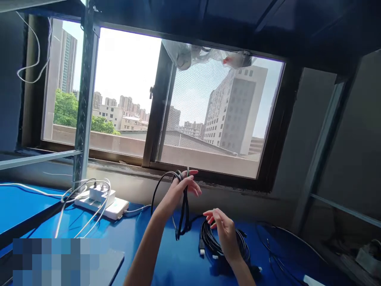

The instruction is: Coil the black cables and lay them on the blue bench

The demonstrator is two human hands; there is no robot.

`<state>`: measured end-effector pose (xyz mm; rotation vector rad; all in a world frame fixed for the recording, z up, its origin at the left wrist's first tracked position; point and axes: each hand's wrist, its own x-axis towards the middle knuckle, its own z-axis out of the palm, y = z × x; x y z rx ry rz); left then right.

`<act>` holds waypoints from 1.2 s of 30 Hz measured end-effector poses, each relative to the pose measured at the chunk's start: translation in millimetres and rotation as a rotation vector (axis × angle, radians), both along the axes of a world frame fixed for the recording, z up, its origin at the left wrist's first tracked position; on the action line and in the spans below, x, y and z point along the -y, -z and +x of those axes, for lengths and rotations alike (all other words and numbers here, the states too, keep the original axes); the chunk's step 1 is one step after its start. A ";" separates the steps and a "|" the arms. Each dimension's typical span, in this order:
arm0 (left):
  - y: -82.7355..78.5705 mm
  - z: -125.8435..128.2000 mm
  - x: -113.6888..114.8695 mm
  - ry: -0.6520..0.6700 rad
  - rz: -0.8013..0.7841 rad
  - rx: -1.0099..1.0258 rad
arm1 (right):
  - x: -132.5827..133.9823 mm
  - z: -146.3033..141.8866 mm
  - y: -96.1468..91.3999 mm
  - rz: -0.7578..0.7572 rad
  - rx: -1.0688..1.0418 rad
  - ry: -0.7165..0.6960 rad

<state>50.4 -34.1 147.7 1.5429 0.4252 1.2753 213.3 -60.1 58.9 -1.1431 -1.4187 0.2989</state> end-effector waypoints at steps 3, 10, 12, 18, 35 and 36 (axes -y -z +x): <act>-1.6 -12.6 -0.4 -0.098 0.082 -0.119 | -3.7 -27.8 -19.3 0.003 -0.050 -0.182; 4.1 -30.4 -13.6 -0.093 0.044 -0.120 | -11.3 -74.1 -77.6 -0.106 -0.177 -0.444; 7.9 -35.2 -18.8 -0.085 0.025 -0.119 | -16.0 -80.2 -81.7 -0.138 -0.214 -0.501; 8.5 -39.1 -21.0 -0.124 -0.013 -0.142 | -24.9 -85.8 -79.9 -0.196 -0.356 -0.544; -4.5 -53.7 -18.5 -0.571 0.043 -0.008 | 37.4 15.6 -109.9 0.186 -0.502 0.160; -5.7 -51.9 -16.7 -0.578 0.036 -0.016 | 39.1 11.2 -111.3 0.231 -0.518 0.212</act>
